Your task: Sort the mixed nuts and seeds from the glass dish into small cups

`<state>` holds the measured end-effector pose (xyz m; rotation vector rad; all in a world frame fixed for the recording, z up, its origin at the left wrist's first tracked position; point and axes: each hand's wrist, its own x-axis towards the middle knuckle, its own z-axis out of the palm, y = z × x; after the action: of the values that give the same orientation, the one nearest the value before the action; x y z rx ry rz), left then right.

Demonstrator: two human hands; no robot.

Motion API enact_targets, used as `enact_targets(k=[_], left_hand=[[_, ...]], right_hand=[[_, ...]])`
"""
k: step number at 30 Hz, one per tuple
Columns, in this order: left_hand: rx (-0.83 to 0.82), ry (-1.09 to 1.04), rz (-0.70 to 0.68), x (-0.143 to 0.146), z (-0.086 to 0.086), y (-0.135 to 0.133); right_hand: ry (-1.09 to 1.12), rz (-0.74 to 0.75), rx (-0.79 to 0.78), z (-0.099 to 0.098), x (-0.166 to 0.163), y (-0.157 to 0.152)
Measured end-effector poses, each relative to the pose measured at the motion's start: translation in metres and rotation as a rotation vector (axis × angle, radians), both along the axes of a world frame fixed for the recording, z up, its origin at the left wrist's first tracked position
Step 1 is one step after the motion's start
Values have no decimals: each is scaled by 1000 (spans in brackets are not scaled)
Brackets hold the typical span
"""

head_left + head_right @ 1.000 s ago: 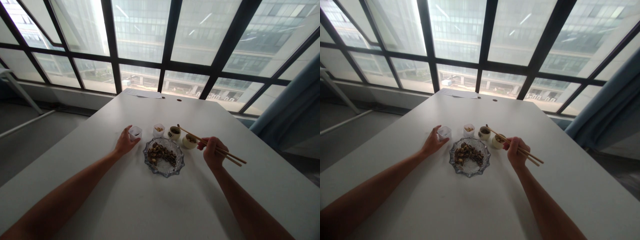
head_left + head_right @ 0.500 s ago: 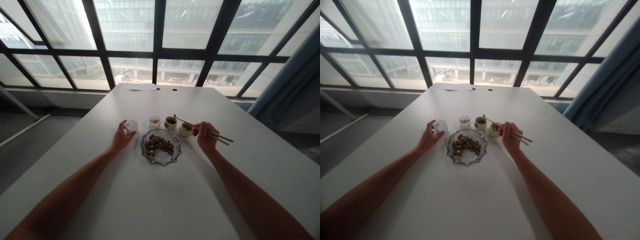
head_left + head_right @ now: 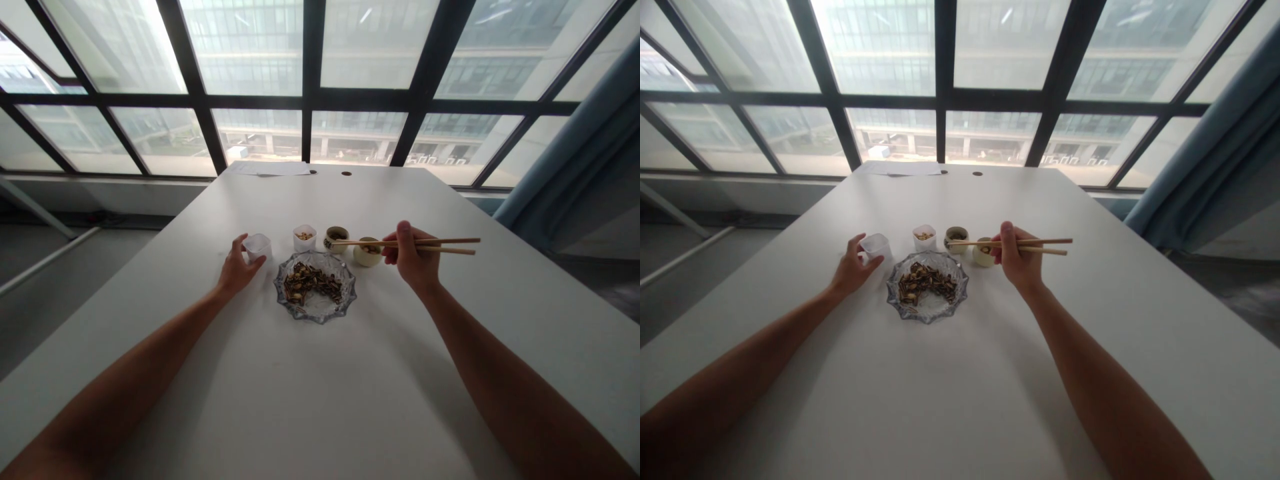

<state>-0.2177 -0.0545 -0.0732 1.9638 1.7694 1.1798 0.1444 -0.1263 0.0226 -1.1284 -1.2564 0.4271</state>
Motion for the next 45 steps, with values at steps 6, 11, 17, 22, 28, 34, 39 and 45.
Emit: enact_targets(k=[6, 11, 17, 22, 28, 34, 39, 45], left_hand=[[88, -18, -26, 0, -1, 1], [160, 7, 55, -2, -3, 3], [138, -49, 14, 0, -5, 4], [124, -98, -15, 2, -2, 3], [121, -112, -43, 4, -4, 2], [154, -60, -12, 3, 7, 3], [174, 125, -142, 43, 45, -2], [46, 454, -438, 140, 72, 20]], right_hand=[[-219, 302, -158, 7, -7, -11], [-369, 371, -157, -5, -9, -9], [-272, 367, -163, -19, -10, -5], [67, 206, -241, -20, -13, 3], [418, 165, -378, -22, -6, 19], [364, 79, -260, -20, -5, 16], [169, -149, 56, -8, -3, 8], [303, -178, 57, -16, 15, 21]])
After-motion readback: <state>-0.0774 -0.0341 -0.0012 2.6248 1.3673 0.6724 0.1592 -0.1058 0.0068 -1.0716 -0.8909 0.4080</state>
